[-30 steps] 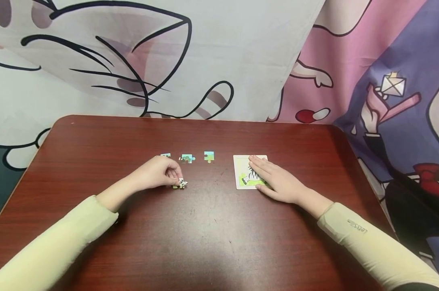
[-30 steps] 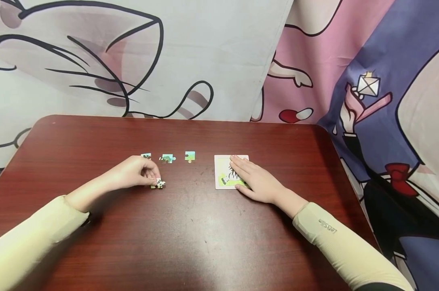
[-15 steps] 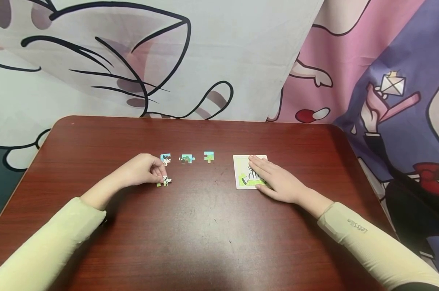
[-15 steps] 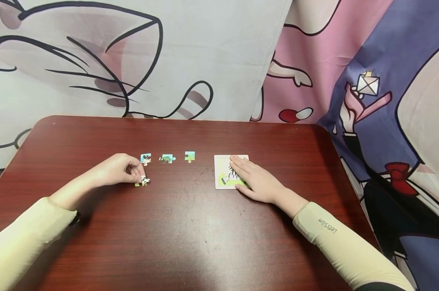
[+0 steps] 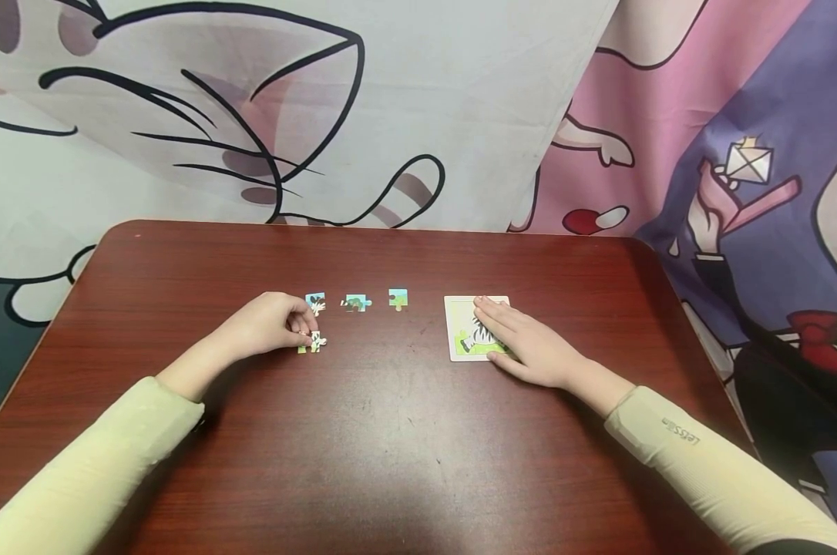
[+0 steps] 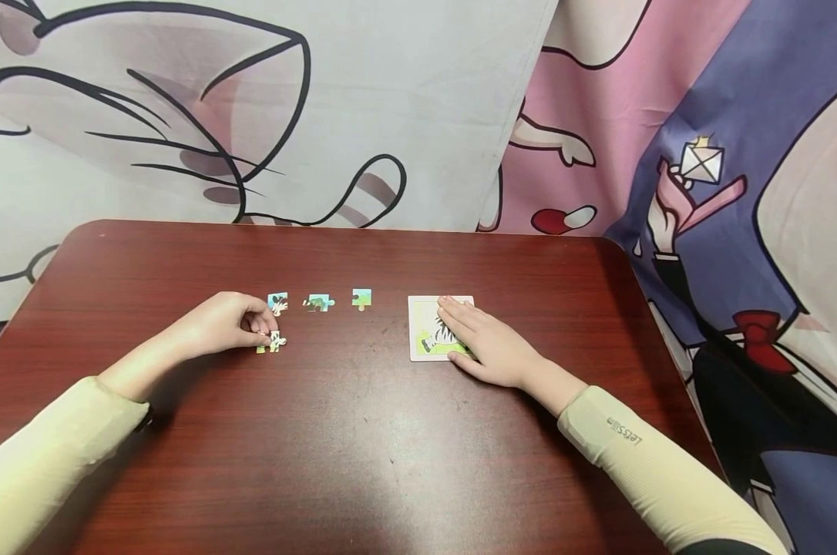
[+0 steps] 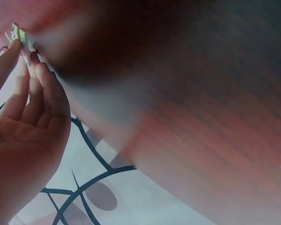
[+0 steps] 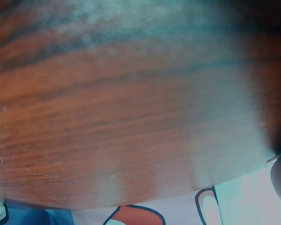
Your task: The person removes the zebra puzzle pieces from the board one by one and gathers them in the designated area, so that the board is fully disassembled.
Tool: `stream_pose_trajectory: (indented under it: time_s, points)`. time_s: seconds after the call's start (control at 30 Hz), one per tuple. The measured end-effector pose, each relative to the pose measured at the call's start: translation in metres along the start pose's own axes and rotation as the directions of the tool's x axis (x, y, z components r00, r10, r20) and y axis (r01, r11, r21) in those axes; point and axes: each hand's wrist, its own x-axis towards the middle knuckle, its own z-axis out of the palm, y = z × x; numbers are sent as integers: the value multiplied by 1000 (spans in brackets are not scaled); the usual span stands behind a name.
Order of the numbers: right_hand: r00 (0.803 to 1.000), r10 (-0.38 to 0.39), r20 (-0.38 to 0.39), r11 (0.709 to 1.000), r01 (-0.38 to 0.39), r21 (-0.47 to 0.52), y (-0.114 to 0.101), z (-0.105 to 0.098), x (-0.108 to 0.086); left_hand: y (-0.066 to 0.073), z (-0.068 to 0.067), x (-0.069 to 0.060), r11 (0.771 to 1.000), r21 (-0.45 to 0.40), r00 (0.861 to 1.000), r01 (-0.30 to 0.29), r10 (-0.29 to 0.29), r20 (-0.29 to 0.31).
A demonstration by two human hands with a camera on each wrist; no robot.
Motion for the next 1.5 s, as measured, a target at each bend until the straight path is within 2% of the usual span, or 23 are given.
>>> stream_pose_trajectory:
  time_s: [0.47,0.7,0.97,1.2,1.5]
  points:
    - [1000,-2,8,1000,2,-1,-1,-1,1,0,-1,0,997,73,999,-8,12,-45]
    - [1000,18,12,999,-18,29,-2,-4,2,12,1,7,997,69,997,-32,37,-66]
    - [999,32,9,998,-32,48,-2,-4,2,36,12,28,995,39,994,-95,97,-52]
    - [1000,22,-11,999,-22,40,-2,-5,0,61,24,51,989,17,989,-149,149,-22]
    - [999,21,-46,1000,-20,23,1,-6,-5,86,40,86,987,-12,986,-162,162,28]
